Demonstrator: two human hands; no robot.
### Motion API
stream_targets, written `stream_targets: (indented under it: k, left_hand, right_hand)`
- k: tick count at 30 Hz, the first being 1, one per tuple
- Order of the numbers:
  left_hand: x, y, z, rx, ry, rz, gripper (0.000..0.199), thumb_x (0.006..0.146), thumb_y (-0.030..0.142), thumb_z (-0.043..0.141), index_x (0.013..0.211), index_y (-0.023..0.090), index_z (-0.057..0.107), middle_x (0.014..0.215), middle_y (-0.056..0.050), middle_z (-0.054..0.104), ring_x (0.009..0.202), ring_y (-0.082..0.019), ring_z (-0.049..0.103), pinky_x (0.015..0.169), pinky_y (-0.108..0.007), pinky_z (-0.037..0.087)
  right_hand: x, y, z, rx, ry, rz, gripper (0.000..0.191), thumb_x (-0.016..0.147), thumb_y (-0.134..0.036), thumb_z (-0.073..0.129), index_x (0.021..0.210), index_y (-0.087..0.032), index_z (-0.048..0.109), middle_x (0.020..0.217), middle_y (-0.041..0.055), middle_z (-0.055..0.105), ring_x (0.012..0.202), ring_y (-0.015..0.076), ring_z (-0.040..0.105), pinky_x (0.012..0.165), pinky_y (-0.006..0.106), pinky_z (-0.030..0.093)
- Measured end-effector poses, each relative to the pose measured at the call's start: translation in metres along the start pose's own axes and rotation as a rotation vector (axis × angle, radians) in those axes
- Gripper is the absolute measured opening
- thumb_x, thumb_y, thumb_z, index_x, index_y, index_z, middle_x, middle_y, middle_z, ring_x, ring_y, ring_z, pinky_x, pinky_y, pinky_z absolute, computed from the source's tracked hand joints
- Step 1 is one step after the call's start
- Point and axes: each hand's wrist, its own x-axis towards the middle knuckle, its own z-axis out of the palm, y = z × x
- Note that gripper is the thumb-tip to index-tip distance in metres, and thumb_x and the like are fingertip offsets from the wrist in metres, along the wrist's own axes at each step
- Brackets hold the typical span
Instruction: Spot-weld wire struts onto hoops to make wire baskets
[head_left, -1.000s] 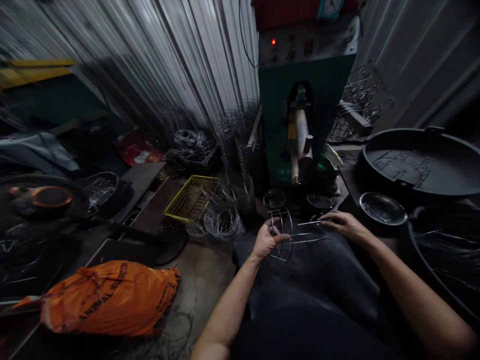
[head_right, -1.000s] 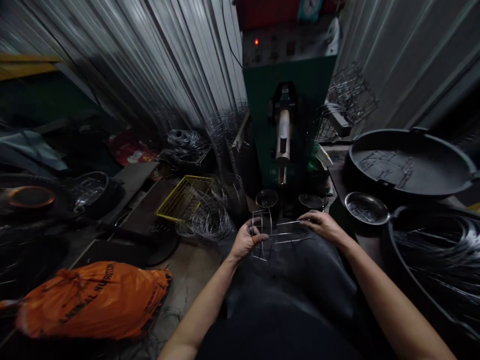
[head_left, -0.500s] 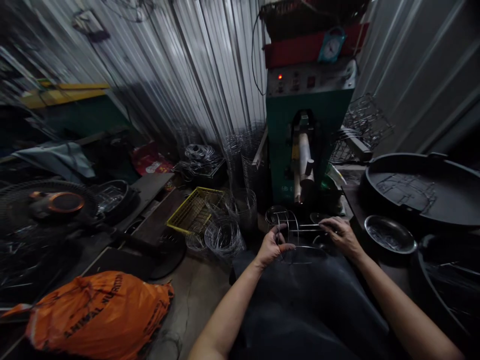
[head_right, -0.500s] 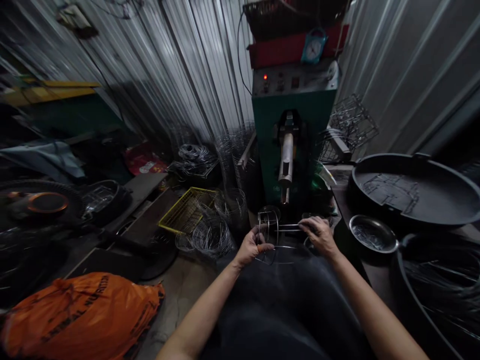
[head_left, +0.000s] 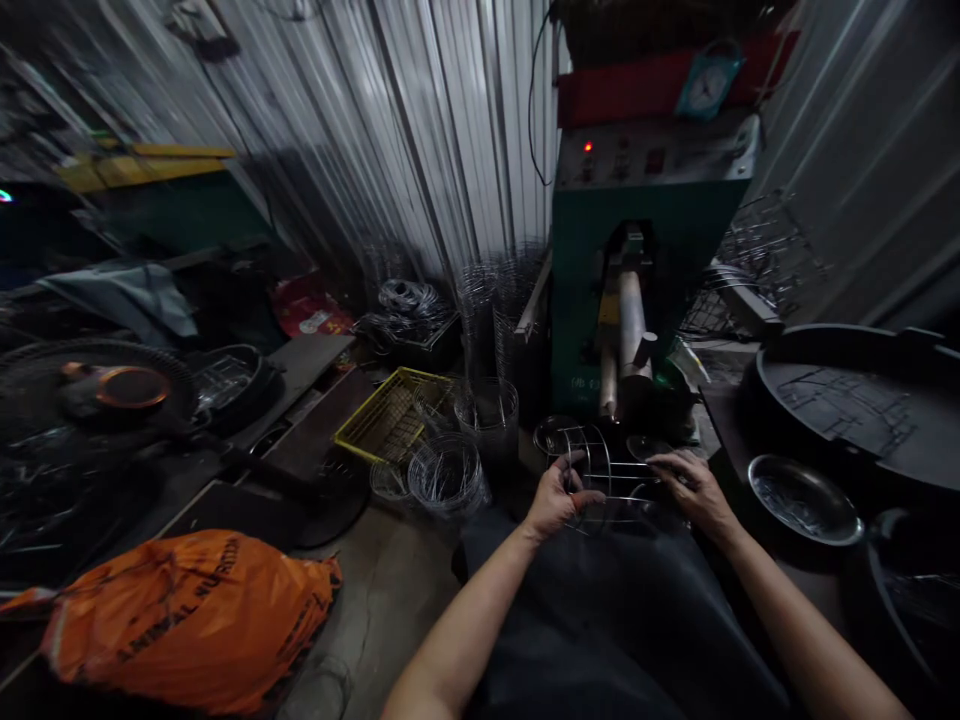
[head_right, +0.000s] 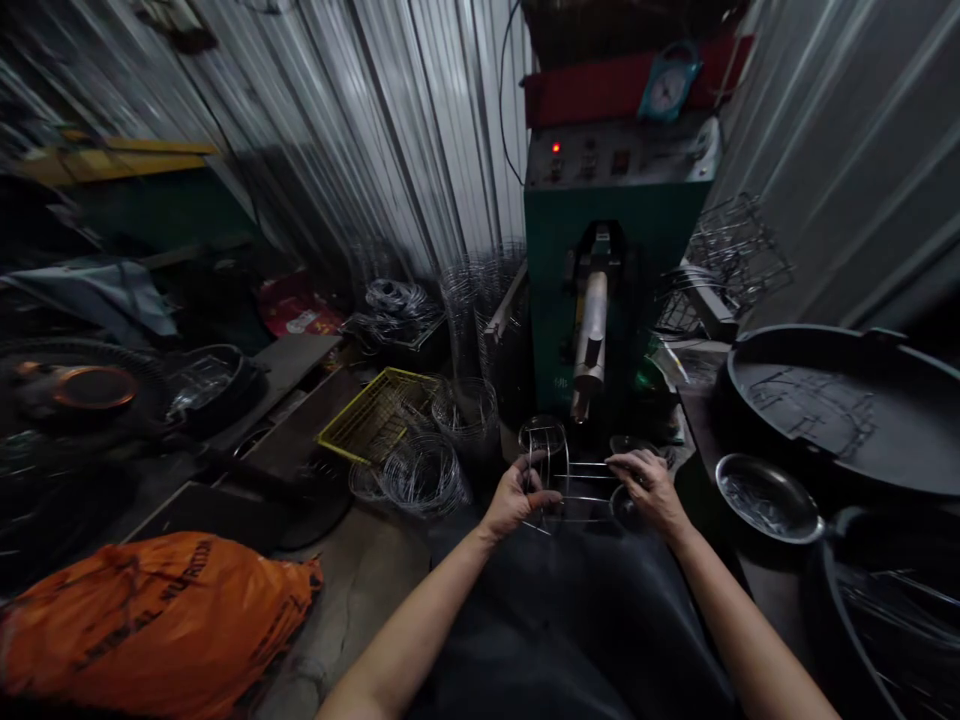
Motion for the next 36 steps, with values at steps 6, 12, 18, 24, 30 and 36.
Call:
stream_targets:
  k: [6,12,18,24,30,36]
  left_hand:
    - [0.012,0.000,-0.002,-0.063,0.019,0.003,0.071,0.051,0.029,0.078,0.113,0.014,0.048,0.053,0.010,0.043,0.048,-0.004,0.040,0.055,-0.019,0.035]
    - [0.020,-0.001,0.005,-0.055,0.009,0.023,0.071,0.052,0.029,0.077,0.114,0.014,0.047,0.054,0.009,0.043,0.049,-0.004,0.040,0.054,-0.019,0.035]
    - [0.028,0.002,0.009,-0.066,0.039,0.002,0.071,0.051,0.028,0.078,0.114,0.016,0.048,0.053,0.010,0.042,0.049,-0.005,0.040,0.055,-0.019,0.036]
    - [0.036,0.006,0.014,-0.076,0.043,-0.004,0.070,0.050,0.028,0.078,0.113,0.016,0.049,0.053,0.010,0.042,0.047,-0.004,0.038,0.051,-0.018,0.034]
    - [0.043,0.004,0.016,-0.124,0.052,0.012,0.066,0.049,0.026,0.078,0.110,0.017,0.052,0.052,0.011,0.037,0.048,-0.003,0.035,0.052,-0.016,0.033]
    - [0.049,0.000,0.018,-0.157,0.054,-0.014,0.068,0.047,0.026,0.079,0.109,0.019,0.052,0.053,0.010,0.035,0.049,-0.003,0.034,0.051,-0.016,0.032]
  right_hand:
    - [0.011,0.003,0.000,0.017,0.071,-0.001,0.025,0.083,-0.044,0.044,0.086,-0.024,0.059,0.083,0.0054,0.060,0.084,0.0229,0.052,0.076,0.039,0.038]
    - [0.021,0.000,0.004,-0.029,0.032,-0.028,0.023,0.084,-0.040,0.043,0.085,-0.024,0.059,0.082,0.0055,0.060,0.082,0.0224,0.052,0.075,0.039,0.039]
    - [0.027,-0.001,0.000,-0.039,0.047,-0.008,0.023,0.084,-0.040,0.042,0.083,-0.024,0.059,0.081,0.0058,0.060,0.081,0.0227,0.052,0.075,0.039,0.038]
    - [0.031,0.006,-0.003,-0.056,0.058,0.012,0.025,0.085,-0.042,0.041,0.084,-0.024,0.059,0.080,0.0055,0.060,0.081,0.0226,0.051,0.075,0.039,0.038]
    - [0.036,0.010,-0.005,-0.046,0.062,-0.004,0.027,0.085,-0.042,0.040,0.083,-0.024,0.059,0.082,0.0059,0.060,0.082,0.0228,0.051,0.076,0.039,0.038]
    - [0.040,0.013,-0.007,-0.034,0.077,-0.006,0.028,0.085,-0.044,0.040,0.083,-0.024,0.059,0.080,0.0054,0.060,0.080,0.0227,0.051,0.075,0.040,0.037]
